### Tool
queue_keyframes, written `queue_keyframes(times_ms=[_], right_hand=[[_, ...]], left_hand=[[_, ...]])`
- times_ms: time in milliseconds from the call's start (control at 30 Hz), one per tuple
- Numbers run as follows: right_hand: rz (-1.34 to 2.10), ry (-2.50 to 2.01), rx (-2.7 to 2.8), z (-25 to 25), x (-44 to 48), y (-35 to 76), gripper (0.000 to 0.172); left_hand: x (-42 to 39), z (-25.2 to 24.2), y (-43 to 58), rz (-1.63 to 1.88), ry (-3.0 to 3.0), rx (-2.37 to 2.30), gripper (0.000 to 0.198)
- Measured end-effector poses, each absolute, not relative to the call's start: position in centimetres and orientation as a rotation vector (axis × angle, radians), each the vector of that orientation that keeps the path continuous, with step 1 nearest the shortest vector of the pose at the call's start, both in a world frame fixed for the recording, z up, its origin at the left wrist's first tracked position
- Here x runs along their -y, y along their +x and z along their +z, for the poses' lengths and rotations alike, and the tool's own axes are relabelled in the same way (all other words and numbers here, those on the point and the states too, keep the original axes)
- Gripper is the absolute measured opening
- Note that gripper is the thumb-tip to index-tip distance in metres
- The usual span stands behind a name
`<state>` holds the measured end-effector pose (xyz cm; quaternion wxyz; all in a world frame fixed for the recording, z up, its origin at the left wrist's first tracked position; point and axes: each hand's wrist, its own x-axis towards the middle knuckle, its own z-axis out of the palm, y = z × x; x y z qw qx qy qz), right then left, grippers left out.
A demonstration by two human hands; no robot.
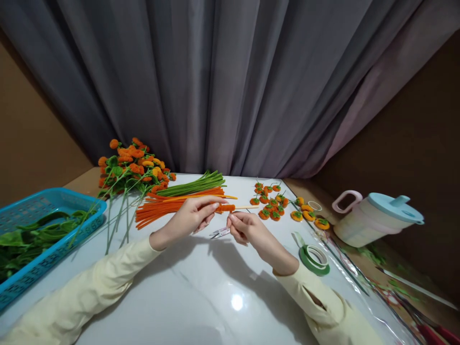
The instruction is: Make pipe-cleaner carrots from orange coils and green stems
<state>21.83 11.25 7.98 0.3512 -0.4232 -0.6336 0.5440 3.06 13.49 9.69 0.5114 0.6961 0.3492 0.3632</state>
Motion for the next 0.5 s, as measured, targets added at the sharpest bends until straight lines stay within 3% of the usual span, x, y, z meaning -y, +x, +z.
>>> queue_keyframes(times_ms=[67, 133, 233, 300, 400, 500], right_hand=[[1.229, -1.247, 1.741, 8.2, -10.9, 21.6, 0.031], [0.841, -1.42, 1.96, 8.8, -10.6, 21.8, 0.024], [0.188, -1.632, 2.362, 10.0, -10.0, 22.5, 0.014], [-0.092, -1.634, 2.6, 10.6, -9.6, 22.9, 0.02], [-0.217, -1.446, 2.799, 11.0, -9.4, 23.6, 0.024], [-0.034, -1.239, 2.789, 11.2, -9.8, 24.5, 0.018]], left_hand=[[-13.3, 9.3, 3.2, 0.991, 1.975, -0.888, 0.029], [-13.0, 9.2, 3.3, 1.05, 2.234, -0.867, 0.029], [-12.7, 9.6, 3.4, 0.946, 2.388, -0.857, 0.031], [-12.7, 10.2, 3.4, 0.795, 2.363, -0.889, 0.03], [-12.7, 11.3, 3.1, 0.535, 2.172, -0.92, 0.027], [-12.6, 12.3, 2.6, 0.325, 1.8, -0.875, 0.03]])
